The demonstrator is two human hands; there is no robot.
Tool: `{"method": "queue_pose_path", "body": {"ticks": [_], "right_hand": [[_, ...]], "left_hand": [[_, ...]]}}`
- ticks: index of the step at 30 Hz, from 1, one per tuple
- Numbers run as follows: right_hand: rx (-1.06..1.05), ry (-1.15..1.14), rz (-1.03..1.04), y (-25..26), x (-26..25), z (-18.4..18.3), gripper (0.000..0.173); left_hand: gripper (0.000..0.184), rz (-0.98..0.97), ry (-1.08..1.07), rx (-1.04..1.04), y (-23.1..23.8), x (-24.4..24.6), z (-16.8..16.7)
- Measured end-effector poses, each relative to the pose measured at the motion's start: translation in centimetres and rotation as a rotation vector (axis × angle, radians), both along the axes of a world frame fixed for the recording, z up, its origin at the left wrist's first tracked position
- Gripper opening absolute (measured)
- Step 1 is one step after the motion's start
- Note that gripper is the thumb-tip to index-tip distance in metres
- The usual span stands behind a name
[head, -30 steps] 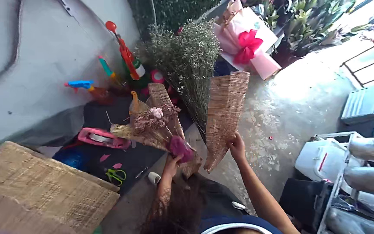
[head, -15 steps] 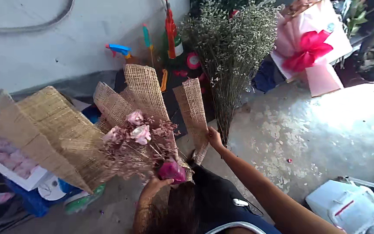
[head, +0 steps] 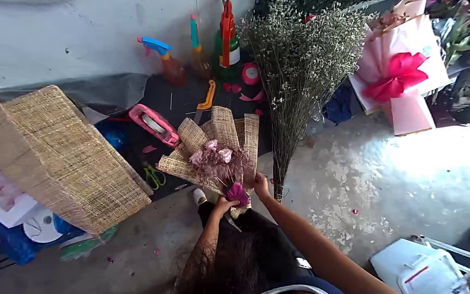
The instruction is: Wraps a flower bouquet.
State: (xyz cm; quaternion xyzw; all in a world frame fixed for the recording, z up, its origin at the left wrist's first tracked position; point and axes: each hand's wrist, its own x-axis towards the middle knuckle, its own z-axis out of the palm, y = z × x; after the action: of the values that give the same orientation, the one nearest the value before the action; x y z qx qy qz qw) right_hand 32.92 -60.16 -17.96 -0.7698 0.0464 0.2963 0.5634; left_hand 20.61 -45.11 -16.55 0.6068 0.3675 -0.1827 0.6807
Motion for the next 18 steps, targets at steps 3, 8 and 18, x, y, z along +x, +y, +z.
{"method": "queue_pose_path", "body": {"ticks": [3,8,18], "right_hand": [[-0.070,0.011,0.066,0.1,0.2,0.0,0.045],[-0.311,0.072,0.286,0.4,1.5,1.8,0.054],[-0.338,0.078,0.236,-0.5,1.4,0.8,0.052]], "left_hand": [[0.072,-0.065,0.027,0.018,0.2,0.5,0.0],[0.068,-0.041,-0.016,-0.078,0.4,0.5,0.9],[0.083,0.063,-0.107,-0.205,0.8,-2.7,1.8]]}}
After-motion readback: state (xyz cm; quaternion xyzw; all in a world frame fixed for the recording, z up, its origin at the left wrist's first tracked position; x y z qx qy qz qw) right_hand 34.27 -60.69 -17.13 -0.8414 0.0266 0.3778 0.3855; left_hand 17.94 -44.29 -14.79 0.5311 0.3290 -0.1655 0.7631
